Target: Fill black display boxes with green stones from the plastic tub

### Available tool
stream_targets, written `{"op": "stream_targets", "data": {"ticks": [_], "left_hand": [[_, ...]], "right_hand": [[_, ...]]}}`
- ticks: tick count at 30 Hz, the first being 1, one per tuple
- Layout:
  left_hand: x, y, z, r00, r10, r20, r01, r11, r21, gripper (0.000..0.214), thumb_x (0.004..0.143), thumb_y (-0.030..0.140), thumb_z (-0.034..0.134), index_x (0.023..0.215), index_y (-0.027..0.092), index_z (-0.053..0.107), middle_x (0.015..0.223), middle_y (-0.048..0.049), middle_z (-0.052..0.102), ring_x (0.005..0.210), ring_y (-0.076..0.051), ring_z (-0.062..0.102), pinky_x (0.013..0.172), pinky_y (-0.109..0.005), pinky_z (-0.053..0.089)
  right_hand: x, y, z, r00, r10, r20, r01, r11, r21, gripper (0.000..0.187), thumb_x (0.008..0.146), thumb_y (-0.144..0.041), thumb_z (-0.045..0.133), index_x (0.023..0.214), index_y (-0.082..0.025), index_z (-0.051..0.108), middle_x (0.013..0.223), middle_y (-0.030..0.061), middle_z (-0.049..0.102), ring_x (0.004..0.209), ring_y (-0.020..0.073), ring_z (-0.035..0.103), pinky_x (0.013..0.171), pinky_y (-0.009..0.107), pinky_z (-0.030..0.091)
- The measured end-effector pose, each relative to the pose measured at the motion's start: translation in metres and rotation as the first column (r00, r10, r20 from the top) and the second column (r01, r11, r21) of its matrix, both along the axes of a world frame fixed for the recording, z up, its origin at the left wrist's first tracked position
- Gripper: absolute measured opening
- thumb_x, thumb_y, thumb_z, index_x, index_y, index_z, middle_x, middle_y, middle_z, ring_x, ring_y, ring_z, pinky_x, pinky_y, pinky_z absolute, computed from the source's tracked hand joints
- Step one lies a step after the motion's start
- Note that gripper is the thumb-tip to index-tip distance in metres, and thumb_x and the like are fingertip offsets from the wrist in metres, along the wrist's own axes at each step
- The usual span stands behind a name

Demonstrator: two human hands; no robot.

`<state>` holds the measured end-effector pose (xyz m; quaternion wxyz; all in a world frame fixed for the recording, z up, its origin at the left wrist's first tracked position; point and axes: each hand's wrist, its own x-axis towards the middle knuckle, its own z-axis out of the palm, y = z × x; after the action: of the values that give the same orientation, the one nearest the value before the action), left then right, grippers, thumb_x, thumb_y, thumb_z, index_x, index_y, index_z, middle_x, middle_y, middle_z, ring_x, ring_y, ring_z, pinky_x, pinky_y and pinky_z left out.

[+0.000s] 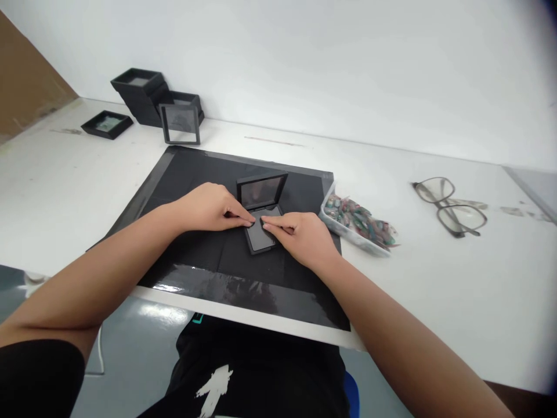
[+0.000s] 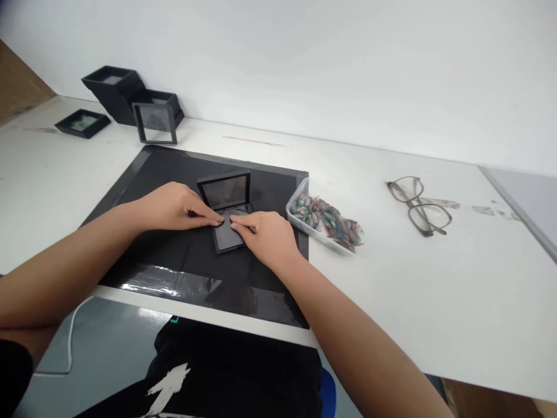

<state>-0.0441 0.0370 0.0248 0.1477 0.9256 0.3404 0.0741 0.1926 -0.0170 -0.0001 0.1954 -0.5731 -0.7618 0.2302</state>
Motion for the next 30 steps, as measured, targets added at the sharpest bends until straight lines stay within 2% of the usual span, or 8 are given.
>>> {"op": "stream_targets", "data": {"ticks": [5, 11, 14, 17, 21, 24, 27, 30], "left_hand": [[0.006, -0.004, 0.001, 0.999, -0.013, 0.044, 0.017, 0.996, -0.089, 0.021, 0.093, 0.037, 0.060, 0.102, 0.036, 0.079, 0.098, 0.0041, 0.080, 0.080, -0.013, 0.074, 0.067, -0.020, 0.046], [0.006, -0.003, 0.008, 0.995, 0.087, -0.046, -0.087, 0.996, 0.005, 0.027, 0.086, 0.048, 0.067, 0.105, 0.033, 0.078, 0.065, 0.0055, 0.074, 0.056, -0.008, 0.063, 0.055, -0.019, 0.035], [0.002, 0.000, 0.008, 0.993, 0.109, -0.044, -0.107, 0.993, 0.048, 0.022, 0.087, 0.046, 0.066, 0.099, 0.035, 0.080, 0.074, 0.0054, 0.077, 0.063, -0.010, 0.066, 0.058, -0.019, 0.037], [0.001, 0.000, 0.005, 0.996, 0.081, -0.046, -0.080, 0.997, 0.008, 0.023, 0.090, 0.039, 0.060, 0.101, 0.036, 0.079, 0.086, 0.0054, 0.080, 0.071, -0.011, 0.069, 0.063, -0.020, 0.040], [0.008, -0.004, 0.006, 0.985, 0.127, -0.115, -0.124, 0.992, 0.031, 0.027, 0.093, 0.043, 0.057, 0.110, 0.035, 0.076, 0.080, 0.0044, 0.079, 0.067, -0.012, 0.067, 0.060, -0.021, 0.037], [0.012, -0.008, 0.009, 0.956, 0.191, -0.222, -0.178, 0.981, 0.078, 0.035, 0.094, 0.049, 0.055, 0.123, 0.037, 0.069, 0.076, 0.0054, 0.077, 0.063, -0.012, 0.065, 0.056, -0.021, 0.032], [0.014, -0.011, 0.010, 0.942, 0.198, -0.269, -0.174, 0.978, 0.113, 0.030, 0.095, 0.046, 0.053, 0.118, 0.040, 0.071, 0.088, 0.0060, 0.079, 0.073, -0.015, 0.070, 0.059, -0.022, 0.034], [0.014, -0.013, 0.007, 0.964, 0.150, -0.221, -0.136, 0.988, 0.079, 0.027, 0.097, 0.041, 0.051, 0.113, 0.042, 0.073, 0.101, 0.0084, 0.079, 0.088, -0.016, 0.073, 0.068, -0.023, 0.041]], "right_hand": [[-0.003, 0.000, -0.002, 0.996, -0.068, -0.053, 0.069, 0.998, 0.004, 0.024, 0.092, -0.037, 0.064, 0.110, -0.034, 0.079, 0.103, -0.0009, 0.080, 0.091, 0.0204, 0.073, 0.072, 0.029, 0.052], [-0.003, 0.003, -0.002, 0.993, -0.107, -0.053, 0.107, 0.994, -0.003, 0.027, 0.088, -0.041, 0.067, 0.110, -0.032, 0.080, 0.084, 0.0003, 0.079, 0.076, 0.0183, 0.069, 0.064, 0.028, 0.047], [-0.003, 0.004, -0.002, 0.993, -0.105, -0.047, 0.105, 0.994, -0.013, 0.028, 0.088, -0.042, 0.067, 0.111, -0.031, 0.080, 0.077, -0.0002, 0.077, 0.072, 0.0171, 0.066, 0.060, 0.027, 0.043], [-0.002, 0.004, -0.003, 0.995, -0.099, -0.034, 0.099, 0.995, 0.001, 0.028, 0.088, -0.041, 0.067, 0.111, -0.031, 0.080, 0.069, -0.0007, 0.073, 0.065, 0.0159, 0.063, 0.059, 0.027, 0.041], [-0.002, 0.004, -0.003, 0.997, -0.074, -0.017, 0.075, 0.997, 0.030, 0.027, 0.090, -0.040, 0.066, 0.111, -0.031, 0.080, 0.061, -0.0008, 0.070, 0.059, 0.0156, 0.061, 0.058, 0.027, 0.040], [-0.002, 0.004, -0.002, 0.997, -0.074, -0.008, 0.074, 0.997, 0.026, 0.027, 0.091, -0.041, 0.065, 0.111, -0.031, 0.080, 0.065, -0.0002, 0.073, 0.061, 0.0164, 0.063, 0.058, 0.027, 0.041], [-0.001, 0.004, -0.003, 0.997, -0.076, -0.010, 0.076, 0.997, 0.019, 0.027, 0.091, -0.042, 0.065, 0.111, -0.031, 0.080, 0.078, 0.0006, 0.078, 0.069, 0.0176, 0.067, 0.060, 0.027, 0.043], [-0.001, 0.004, -0.005, 0.998, -0.040, -0.043, 0.043, 0.998, 0.051, 0.026, 0.091, -0.039, 0.065, 0.111, -0.031, 0.079, 0.098, 0.0009, 0.080, 0.082, 0.0182, 0.070, 0.067, 0.028, 0.047]]}}
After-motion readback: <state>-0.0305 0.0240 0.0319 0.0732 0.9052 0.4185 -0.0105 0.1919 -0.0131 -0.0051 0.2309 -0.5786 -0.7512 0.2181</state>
